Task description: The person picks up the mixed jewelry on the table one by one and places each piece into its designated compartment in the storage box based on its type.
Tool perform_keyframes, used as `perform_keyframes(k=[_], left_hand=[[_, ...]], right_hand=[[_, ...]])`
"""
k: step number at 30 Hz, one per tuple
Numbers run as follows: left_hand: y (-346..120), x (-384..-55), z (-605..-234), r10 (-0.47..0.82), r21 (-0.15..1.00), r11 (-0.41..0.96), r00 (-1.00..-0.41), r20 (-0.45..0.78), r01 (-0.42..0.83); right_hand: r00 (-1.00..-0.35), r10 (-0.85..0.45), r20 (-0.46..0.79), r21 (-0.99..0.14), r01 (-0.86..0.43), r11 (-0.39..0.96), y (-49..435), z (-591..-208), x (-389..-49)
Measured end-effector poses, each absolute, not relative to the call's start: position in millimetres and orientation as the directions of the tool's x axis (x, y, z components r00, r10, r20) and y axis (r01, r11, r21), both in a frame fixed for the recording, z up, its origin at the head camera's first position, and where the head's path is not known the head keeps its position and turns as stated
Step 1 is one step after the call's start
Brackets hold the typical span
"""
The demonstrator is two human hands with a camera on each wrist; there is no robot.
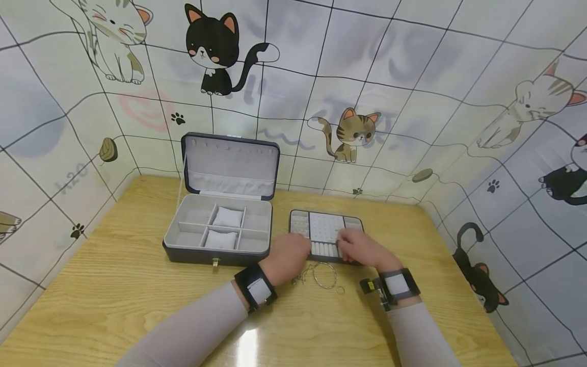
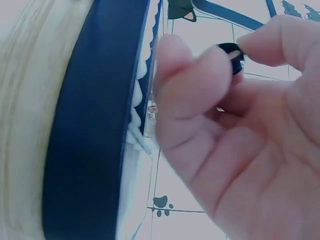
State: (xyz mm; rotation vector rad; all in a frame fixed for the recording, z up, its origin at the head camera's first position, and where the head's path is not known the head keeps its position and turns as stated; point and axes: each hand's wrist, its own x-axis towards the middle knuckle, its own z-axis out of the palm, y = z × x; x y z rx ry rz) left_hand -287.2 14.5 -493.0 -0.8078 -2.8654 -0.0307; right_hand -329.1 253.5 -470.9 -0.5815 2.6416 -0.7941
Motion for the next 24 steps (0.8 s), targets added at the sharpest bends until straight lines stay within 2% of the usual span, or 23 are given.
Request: perform_keyframes(k=[4, 8, 17, 24], left_hand=[[14.8, -286.4, -492.8, 0.516, -0.022, 0.853, -0.839, 0.170, 0.521], [14.8, -286.1, -493.2, 0.519, -0.023, 0.851, -0.833, 0.190, 0.525], [13.9, -287.4, -496.8, 0.527, -0.018, 0.845, -0.824, 0.210, 0.535], [13.5, -287.0, -495.4, 0.525, 0.002, 0.845, -0.829, 0.196, 0.535]], right_hand=[[-0.912, -0.396, -0.106, -0.607, -0.256, 0.753, 254.2, -473.5, -330.7], [-0.939, -0.337, -0.064, -0.580, -0.239, 0.778, 256.9, -473.1, -330.2], [-0.952, -0.303, -0.050, -0.523, -0.234, 0.820, 259.2, -469.7, -330.9], [-0.959, -0.260, -0.108, -0.486, -0.178, 0.855, 254.5, -467.4, -330.6]])
